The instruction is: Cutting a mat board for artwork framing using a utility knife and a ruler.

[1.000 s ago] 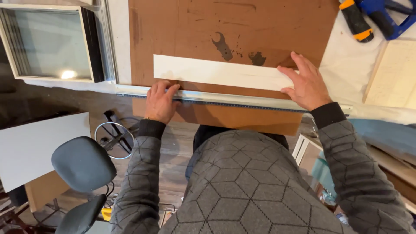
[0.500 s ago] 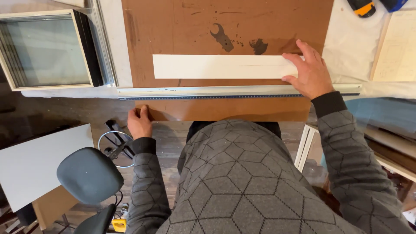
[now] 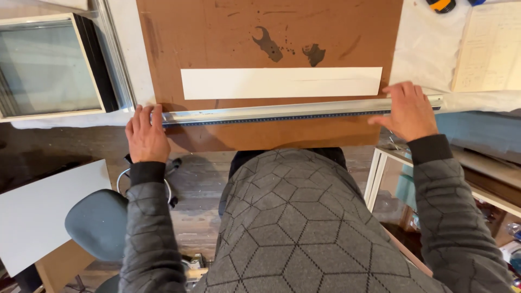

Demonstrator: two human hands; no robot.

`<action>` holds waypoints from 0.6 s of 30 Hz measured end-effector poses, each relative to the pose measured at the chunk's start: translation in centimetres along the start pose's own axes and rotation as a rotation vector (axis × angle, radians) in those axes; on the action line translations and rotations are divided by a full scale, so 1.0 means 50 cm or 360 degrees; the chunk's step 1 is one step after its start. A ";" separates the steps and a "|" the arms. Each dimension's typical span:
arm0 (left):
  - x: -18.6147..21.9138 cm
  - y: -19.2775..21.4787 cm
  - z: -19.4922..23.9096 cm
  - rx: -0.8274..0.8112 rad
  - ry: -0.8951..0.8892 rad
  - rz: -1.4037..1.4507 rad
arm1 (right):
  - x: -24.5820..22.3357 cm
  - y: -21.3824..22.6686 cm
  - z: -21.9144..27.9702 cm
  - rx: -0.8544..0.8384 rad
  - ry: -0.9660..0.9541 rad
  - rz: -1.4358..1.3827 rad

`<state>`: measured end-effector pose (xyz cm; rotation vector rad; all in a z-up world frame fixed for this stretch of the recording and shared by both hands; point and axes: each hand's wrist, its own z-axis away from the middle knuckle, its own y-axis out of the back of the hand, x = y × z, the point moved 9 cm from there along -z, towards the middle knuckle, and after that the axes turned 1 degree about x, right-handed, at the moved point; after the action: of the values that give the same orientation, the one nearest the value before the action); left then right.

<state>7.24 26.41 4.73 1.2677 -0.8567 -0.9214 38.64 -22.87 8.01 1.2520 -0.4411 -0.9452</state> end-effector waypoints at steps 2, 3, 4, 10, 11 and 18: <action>0.004 0.022 -0.029 -0.0067 -0.0089 0.0051 | 0.023 -0.016 0.005 -0.0096 -0.0002 0.0098; 0.005 0.020 -0.032 -0.0107 -0.0110 0.0002 | 0.030 -0.027 0.010 -0.0098 0.0042 0.0137; 0.006 0.018 -0.035 -0.0147 -0.0130 -0.0046 | 0.038 -0.038 0.016 -0.0101 0.0087 0.0175; -0.006 -0.007 -0.051 -0.0098 -0.0252 -0.0127 | 0.047 -0.045 0.001 -0.0314 0.0133 0.0140; 0.002 0.006 -0.059 -0.0114 -0.0266 -0.0126 | 0.054 -0.049 0.002 -0.0327 0.0118 0.0132; -0.001 0.014 -0.131 0.0002 -0.0278 -0.0126 | 0.109 -0.057 -0.037 -0.0442 -0.0007 -0.0117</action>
<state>13.26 29.08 4.70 1.2421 -0.9482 -1.1073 42.05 -26.17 3.69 1.0190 -0.2576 -1.0338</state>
